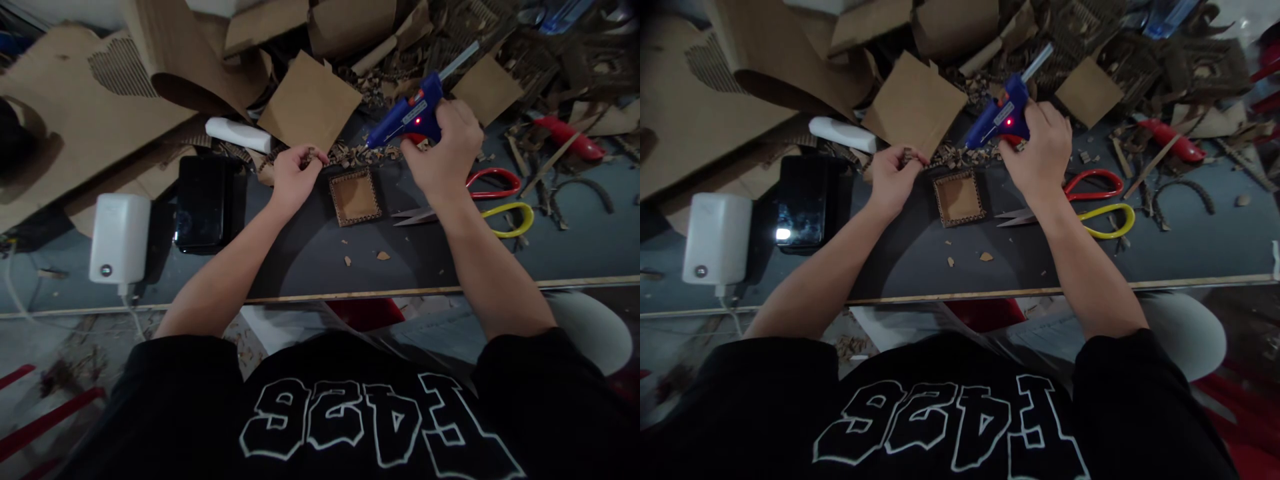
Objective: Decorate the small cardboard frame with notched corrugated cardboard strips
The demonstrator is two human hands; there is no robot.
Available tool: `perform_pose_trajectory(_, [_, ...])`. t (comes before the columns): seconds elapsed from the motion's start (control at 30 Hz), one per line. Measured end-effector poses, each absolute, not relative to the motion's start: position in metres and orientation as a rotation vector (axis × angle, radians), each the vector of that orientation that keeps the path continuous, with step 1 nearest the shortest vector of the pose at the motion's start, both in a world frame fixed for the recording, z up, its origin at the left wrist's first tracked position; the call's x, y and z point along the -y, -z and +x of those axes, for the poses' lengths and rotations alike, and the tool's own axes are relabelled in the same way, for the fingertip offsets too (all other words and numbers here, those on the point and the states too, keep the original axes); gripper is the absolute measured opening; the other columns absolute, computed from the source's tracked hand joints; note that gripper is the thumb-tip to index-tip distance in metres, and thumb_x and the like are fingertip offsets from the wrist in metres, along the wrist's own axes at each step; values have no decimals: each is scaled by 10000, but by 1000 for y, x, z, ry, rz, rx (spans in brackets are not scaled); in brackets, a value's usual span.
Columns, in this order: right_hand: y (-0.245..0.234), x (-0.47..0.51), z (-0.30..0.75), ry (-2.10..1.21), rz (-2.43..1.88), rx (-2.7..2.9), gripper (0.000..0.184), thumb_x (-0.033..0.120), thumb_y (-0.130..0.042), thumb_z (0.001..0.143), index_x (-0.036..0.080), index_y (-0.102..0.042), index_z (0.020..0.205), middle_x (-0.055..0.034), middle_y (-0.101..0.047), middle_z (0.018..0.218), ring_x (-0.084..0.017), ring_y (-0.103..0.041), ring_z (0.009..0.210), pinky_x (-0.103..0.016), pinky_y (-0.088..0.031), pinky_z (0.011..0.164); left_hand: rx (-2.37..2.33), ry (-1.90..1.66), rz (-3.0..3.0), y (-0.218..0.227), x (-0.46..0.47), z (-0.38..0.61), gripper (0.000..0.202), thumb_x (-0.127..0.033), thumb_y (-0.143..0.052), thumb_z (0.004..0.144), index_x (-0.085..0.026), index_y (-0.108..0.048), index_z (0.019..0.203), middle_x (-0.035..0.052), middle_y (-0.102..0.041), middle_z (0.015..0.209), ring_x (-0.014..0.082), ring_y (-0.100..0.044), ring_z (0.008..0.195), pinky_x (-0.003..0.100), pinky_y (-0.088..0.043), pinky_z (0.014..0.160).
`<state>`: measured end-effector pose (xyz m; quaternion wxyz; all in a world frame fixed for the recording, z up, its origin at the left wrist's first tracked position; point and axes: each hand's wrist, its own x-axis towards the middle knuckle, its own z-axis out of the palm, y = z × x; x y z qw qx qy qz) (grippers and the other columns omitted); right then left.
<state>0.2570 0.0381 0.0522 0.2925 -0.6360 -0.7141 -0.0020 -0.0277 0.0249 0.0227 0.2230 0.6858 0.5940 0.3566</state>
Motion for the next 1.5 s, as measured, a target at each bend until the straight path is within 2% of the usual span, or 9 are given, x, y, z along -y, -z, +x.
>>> perform_pose_trajectory(0.17, [-50,-36,260,42,-1640,1878,380,423,-816,915,349,-580,1203,-92,-670,1269,-357,-650,1273,-614,-556,1182,-1625,-940,1873,-20,-25,-31,333,-269,-471,1034,-224,-784,929,67,-763,848,203,-751,865,375,-647,867])
perform_pose_trajectory(0.33, [-51,-36,259,21,-1652,1880,395,420,-808,925,363,-576,1240,-87,-675,1278,-355,-647,1284,-599,-556,1192,-1529,-946,1905,-14,-26,-33,451,-477,-395,1131,-224,-747,1005,99,-770,990,209,-768,953,383,-651,883])
perform_pose_trajectory(0.43, [-51,-37,259,-6,-1654,1883,360,430,-790,945,340,-575,1220,-98,-663,1275,-370,-645,1308,-626,-537,1206,-1481,-981,1869,-12,-27,-31,495,-550,-390,1132,-217,-723,978,99,-745,969,207,-757,929,386,-649,854])
perform_pose_trajectory(0.7, [-51,-37,259,55,-1670,1870,342,397,-814,911,313,-584,1150,-98,-668,1238,-347,-662,1245,-587,-575,1151,-1541,-1077,1794,-18,-26,-26,392,-406,-436,1089,-223,-652,818,46,-663,788,167,-703,790,340,-633,818])
perform_pose_trajectory(0.83, [-47,-41,261,45,-1660,1865,340,456,-773,940,286,-584,1164,-115,-646,1226,-360,-653,1264,-604,-564,1147,-1560,-1040,1854,-19,-25,-27,395,-476,-519,1089,-220,-764,914,47,-706,813,187,-721,824,342,-625,801])
perform_pose_trajectory(0.93, [-47,-41,262,54,-1635,1845,338,417,-809,905,312,-596,1145,-96,-659,1205,-345,-664,1230,-570,-591,1109,-1553,-1054,1898,-17,-25,-28,384,-517,-587,1080,-214,-803,986,58,-764,919,217,-758,921,368,-636,832])
perform_pose_trajectory(1.17, [-48,-42,261,67,-1631,1865,334,381,-796,886,241,-594,1114,-103,-650,1171,-342,-672,1196,-587,-587,1066,-1455,-1080,1893,-18,-24,-28,349,-463,-636,1073,-197,-824,1200,107,-839,1155,255,-790,1098,403,-664,953])
perform_pose_trajectory(1.4, [-44,-45,266,81,-1594,1845,337,407,-845,860,325,-589,1063,-81,-688,1173,-328,-681,1137,-528,-639,1001,-1630,-1112,1825,-13,-31,-32,371,-482,-593,1076,-206,-835,1127,87,-813,1025,262,-774,1028,424,-664,921])
perform_pose_trajectory(1.5, [-45,-45,265,73,-1595,1846,354,368,-869,844,297,-601,1065,-88,-690,1165,-332,-679,1137,-553,-627,1010,-1658,-1085,1836,-10,-33,-36,416,-505,-561,1083,-205,-818,1213,91,-797,1029,248,-756,1023,407,-645,932])
